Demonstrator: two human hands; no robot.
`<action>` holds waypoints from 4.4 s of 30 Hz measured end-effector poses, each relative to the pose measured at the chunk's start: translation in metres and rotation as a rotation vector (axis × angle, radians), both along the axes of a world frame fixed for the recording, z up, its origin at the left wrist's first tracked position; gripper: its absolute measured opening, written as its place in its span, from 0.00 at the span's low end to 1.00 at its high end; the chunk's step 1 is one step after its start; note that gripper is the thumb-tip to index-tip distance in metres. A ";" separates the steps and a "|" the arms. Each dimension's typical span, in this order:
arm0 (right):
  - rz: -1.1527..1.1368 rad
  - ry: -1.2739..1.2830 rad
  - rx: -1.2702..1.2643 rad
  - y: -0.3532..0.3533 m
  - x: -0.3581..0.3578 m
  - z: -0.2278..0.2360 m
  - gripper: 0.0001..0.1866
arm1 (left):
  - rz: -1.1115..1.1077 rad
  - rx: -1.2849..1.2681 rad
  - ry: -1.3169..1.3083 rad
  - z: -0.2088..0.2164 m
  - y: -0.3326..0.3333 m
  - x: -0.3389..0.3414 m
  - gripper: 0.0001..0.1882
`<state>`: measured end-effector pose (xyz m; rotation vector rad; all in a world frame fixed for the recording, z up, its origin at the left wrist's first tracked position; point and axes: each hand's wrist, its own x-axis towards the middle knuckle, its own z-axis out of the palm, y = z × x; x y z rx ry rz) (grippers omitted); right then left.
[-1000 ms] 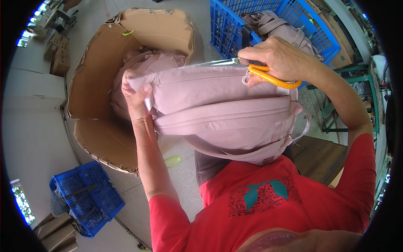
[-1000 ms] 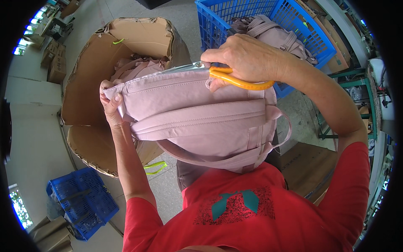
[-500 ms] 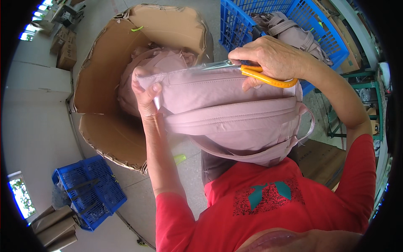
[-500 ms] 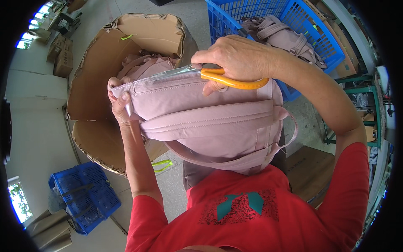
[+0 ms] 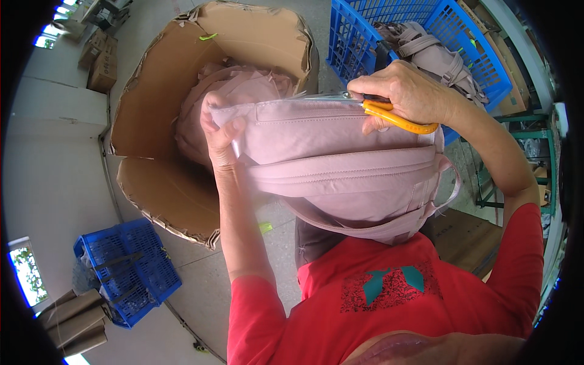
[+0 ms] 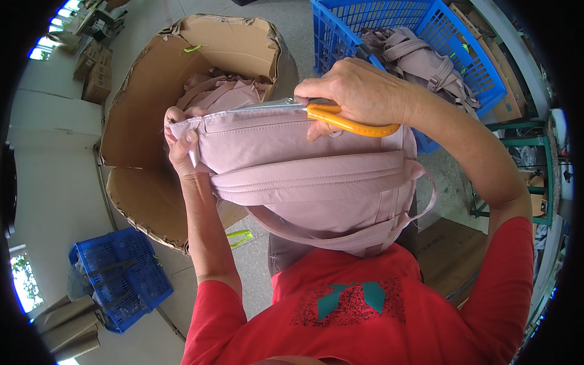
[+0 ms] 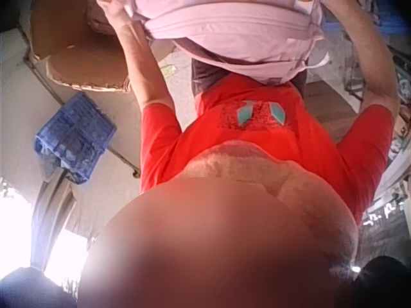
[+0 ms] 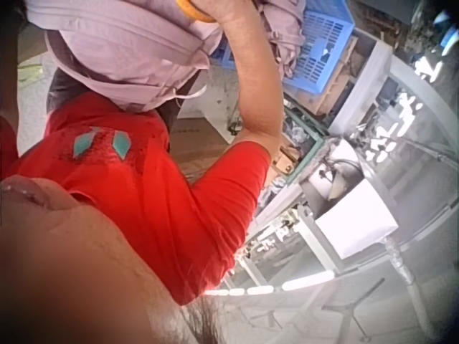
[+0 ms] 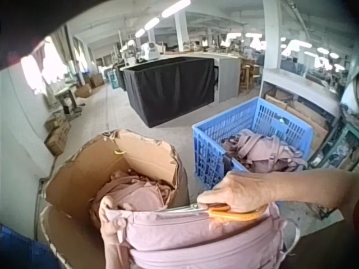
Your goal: Trimming excess plastic or thread from pink backpacks using scissors.
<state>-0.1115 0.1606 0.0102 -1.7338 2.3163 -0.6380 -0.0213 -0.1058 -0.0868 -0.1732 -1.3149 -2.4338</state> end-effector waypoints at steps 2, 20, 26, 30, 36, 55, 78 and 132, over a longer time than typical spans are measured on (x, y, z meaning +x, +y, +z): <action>0.001 0.015 0.030 -0.005 0.000 0.004 0.23 | 0.007 -0.018 0.026 0.001 -0.001 0.002 0.21; 0.037 0.002 0.004 -0.026 0.002 0.002 0.24 | -0.008 0.040 0.068 0.002 0.003 0.001 0.20; 0.024 0.066 -0.004 -0.034 0.004 0.005 0.25 | -0.002 0.018 0.053 0.008 0.009 0.001 0.22; 0.017 0.050 0.015 -0.034 0.007 0.003 0.24 | 0.019 0.013 0.039 0.012 0.011 0.004 0.22; 0.045 -0.002 -0.061 -0.029 0.001 -0.006 0.22 | 0.020 0.007 0.067 0.007 0.010 0.000 0.20; -0.167 -0.080 0.092 0.043 -0.001 0.007 0.37 | 0.023 -0.001 0.073 0.004 0.003 0.007 0.20; 0.037 0.028 -0.008 0.012 0.001 0.010 0.29 | 0.000 0.075 0.116 0.010 0.010 0.013 0.19; -0.724 -0.440 -0.961 0.114 0.032 -0.011 0.22 | 0.397 -0.039 -0.487 -0.002 0.056 0.111 0.24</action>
